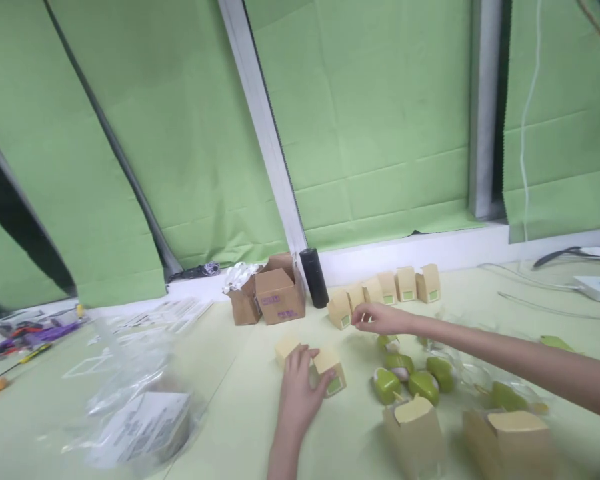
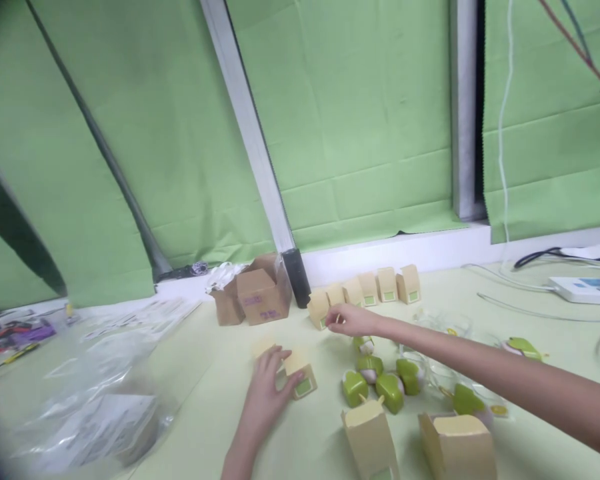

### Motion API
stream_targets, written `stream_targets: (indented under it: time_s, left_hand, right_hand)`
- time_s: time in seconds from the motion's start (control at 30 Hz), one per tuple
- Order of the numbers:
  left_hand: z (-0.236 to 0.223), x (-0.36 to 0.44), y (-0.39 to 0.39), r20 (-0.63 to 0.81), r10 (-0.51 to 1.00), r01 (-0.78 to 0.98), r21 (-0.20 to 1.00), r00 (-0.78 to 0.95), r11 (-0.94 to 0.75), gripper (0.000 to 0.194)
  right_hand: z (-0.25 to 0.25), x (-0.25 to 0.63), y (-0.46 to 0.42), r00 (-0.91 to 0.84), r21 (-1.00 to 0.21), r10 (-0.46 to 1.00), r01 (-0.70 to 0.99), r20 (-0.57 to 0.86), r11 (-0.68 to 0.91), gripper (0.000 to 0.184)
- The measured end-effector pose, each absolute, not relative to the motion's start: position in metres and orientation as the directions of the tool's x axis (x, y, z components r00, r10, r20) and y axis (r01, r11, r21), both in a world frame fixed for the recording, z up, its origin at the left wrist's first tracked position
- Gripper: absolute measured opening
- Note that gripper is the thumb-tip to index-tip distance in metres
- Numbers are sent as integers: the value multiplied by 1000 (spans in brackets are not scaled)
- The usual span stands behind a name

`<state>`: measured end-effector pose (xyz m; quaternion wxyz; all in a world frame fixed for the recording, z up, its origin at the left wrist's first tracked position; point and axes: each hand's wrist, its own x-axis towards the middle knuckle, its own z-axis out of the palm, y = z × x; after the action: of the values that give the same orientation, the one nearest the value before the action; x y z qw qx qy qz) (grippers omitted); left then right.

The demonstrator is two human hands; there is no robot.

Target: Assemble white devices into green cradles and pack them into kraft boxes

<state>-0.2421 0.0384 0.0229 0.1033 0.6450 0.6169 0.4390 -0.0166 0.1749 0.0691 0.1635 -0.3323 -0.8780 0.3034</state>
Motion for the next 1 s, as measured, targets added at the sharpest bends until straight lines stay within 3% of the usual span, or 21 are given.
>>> stream_targets:
  time_s: [0.17, 0.27, 0.37, 0.43, 0.6, 0.8, 1.0]
  left_hand:
    - [38, -235, 33, 511, 848, 773, 591, -138, -230, 36]
    - [46, -210, 21, 385, 923, 715, 641, 17, -281, 33]
    - [50, -181, 8, 151, 952, 617, 731, 268, -290, 51]
    - [49, -164, 3, 82, 930, 579, 762, 358, -291, 62]
    - [38, -149, 2, 104, 906, 461, 833, 410, -304, 53]
    - [26, -155, 6, 93, 909, 474, 829, 406, -296, 53]
    - [19, -157, 11, 96, 900, 483, 817, 425, -315, 52]
  right_hand:
    - [66, 32, 183, -646, -492, 763, 659, 17, 569, 22]
    - [53, 26, 182, -580, -476, 814, 721, -18, 503, 25]
    - [47, 11, 183, -530, -516, 847, 737, -40, 437, 26]
    - [49, 8, 185, -506, -568, 862, 719, -32, 401, 25]
    - [69, 54, 180, -471, -726, 881, 590, 46, 354, 28]
    - [92, 164, 129, -352, -790, 924, 519, 151, 326, 59]
    - [74, 210, 75, -227, -814, 972, 555, 52, 173, 41]
